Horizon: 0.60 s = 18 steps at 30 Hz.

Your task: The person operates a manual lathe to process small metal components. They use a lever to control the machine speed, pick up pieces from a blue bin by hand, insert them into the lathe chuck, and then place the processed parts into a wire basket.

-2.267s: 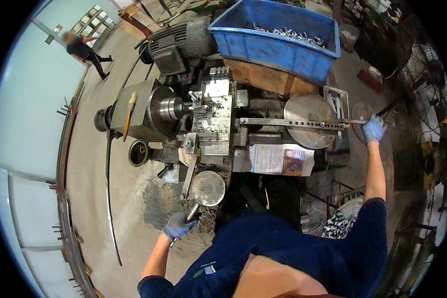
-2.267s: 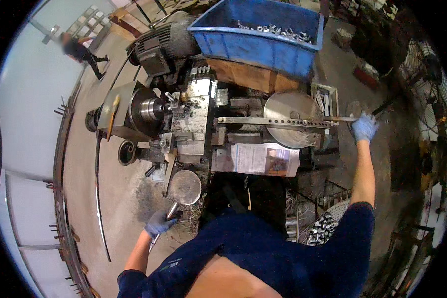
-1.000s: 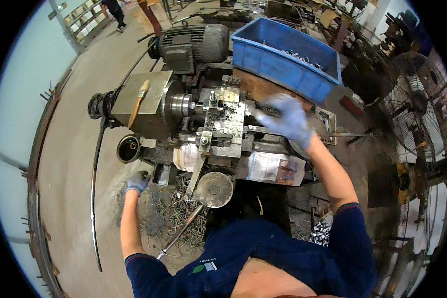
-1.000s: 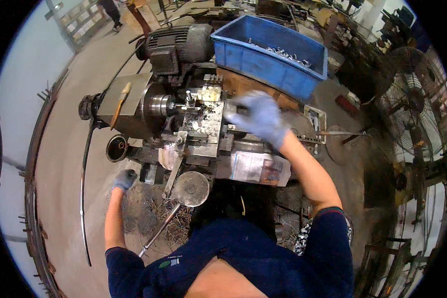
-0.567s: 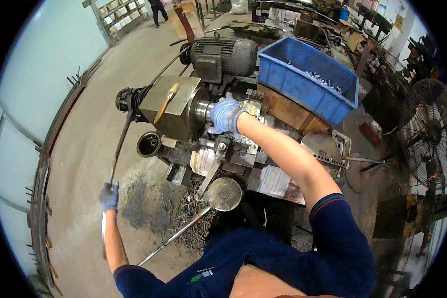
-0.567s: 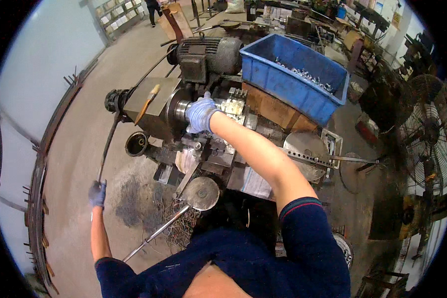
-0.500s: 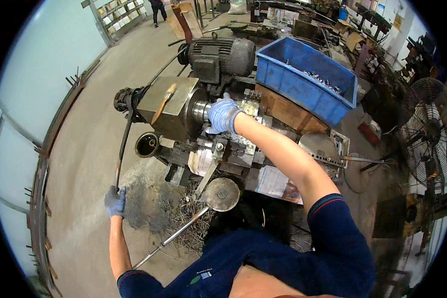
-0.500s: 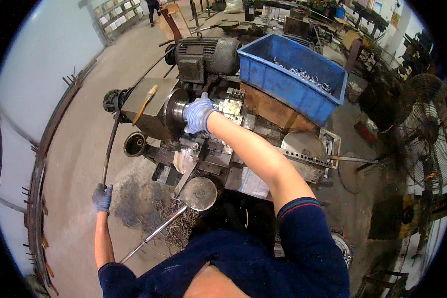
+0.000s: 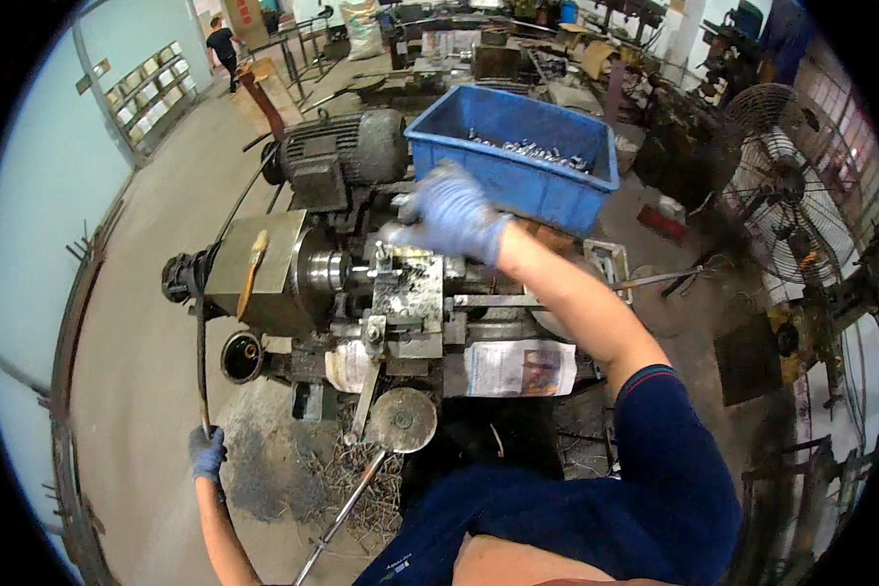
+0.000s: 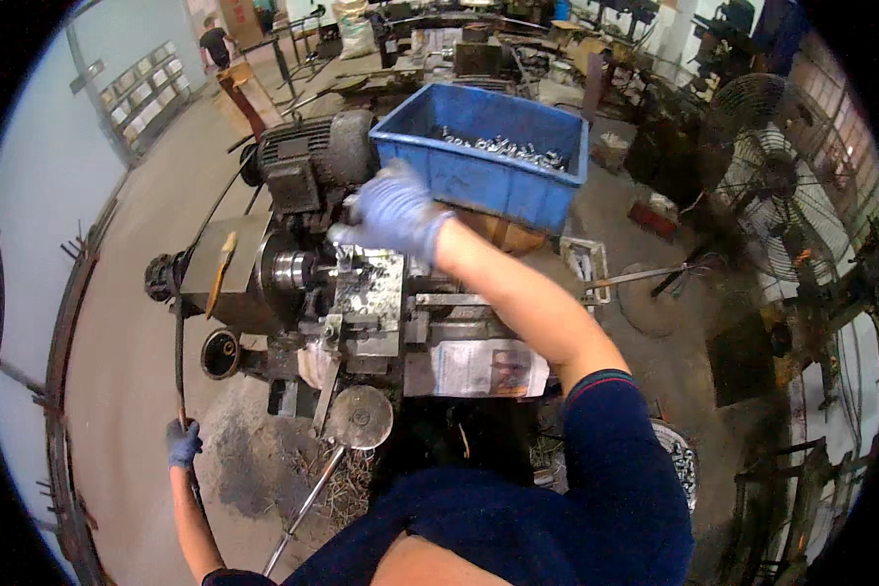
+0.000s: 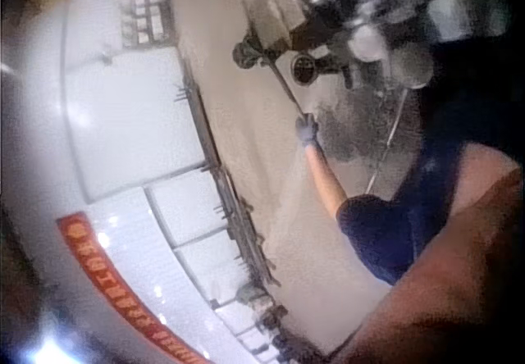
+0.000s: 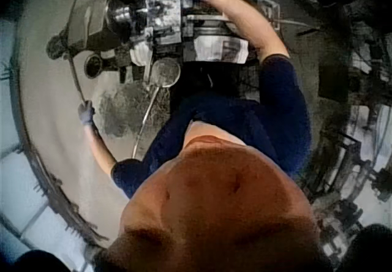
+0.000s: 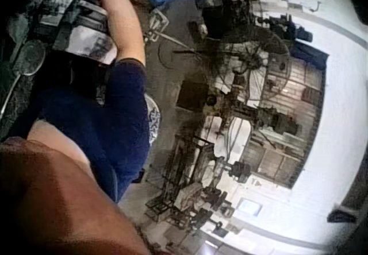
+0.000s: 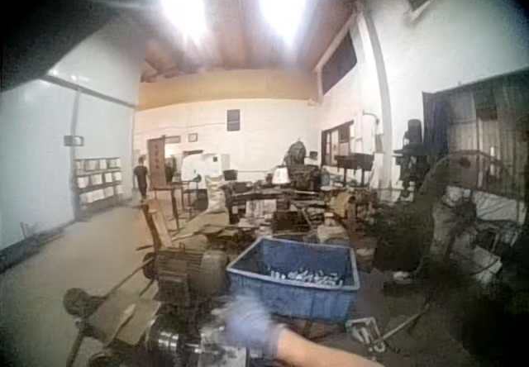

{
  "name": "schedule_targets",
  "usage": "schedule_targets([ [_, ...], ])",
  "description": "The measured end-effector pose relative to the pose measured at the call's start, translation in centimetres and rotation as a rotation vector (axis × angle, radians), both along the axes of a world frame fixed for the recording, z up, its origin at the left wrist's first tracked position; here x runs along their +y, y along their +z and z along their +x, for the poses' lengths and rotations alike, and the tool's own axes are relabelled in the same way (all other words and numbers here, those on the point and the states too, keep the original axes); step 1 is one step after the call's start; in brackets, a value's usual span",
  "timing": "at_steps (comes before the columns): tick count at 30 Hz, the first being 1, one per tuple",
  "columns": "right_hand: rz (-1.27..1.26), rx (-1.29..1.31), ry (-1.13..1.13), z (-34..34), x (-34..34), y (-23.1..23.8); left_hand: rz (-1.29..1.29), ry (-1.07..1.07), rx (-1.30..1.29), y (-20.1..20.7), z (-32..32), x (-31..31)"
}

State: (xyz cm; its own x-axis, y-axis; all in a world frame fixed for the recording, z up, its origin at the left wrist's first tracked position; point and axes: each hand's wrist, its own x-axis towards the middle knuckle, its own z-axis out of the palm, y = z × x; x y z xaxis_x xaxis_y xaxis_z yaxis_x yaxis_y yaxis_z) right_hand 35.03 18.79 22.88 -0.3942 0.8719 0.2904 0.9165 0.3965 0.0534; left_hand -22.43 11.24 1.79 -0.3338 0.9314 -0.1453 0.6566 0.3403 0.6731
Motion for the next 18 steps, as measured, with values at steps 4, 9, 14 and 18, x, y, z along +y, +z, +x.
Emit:
schedule_targets([
  [4,0.135,0.041,-0.351,10.4,3.1,0.6,0.012,-0.026,0.020,0.5,0.4,0.2],
  [9,0.463,0.295,-0.315,15.1,2.0,-0.3,0.081,-0.067,0.052,0.7,0.3,-0.2],
  [14,0.401,0.492,-0.273,20.0,-6.3,-4.2,-0.029,-0.269,-0.193,1.4,-0.5,1.5],
  [18,0.083,0.673,-0.669,24.9,-18.6,-7.9,-0.152,0.039,-0.189,-0.6,-4.7,2.4],
])
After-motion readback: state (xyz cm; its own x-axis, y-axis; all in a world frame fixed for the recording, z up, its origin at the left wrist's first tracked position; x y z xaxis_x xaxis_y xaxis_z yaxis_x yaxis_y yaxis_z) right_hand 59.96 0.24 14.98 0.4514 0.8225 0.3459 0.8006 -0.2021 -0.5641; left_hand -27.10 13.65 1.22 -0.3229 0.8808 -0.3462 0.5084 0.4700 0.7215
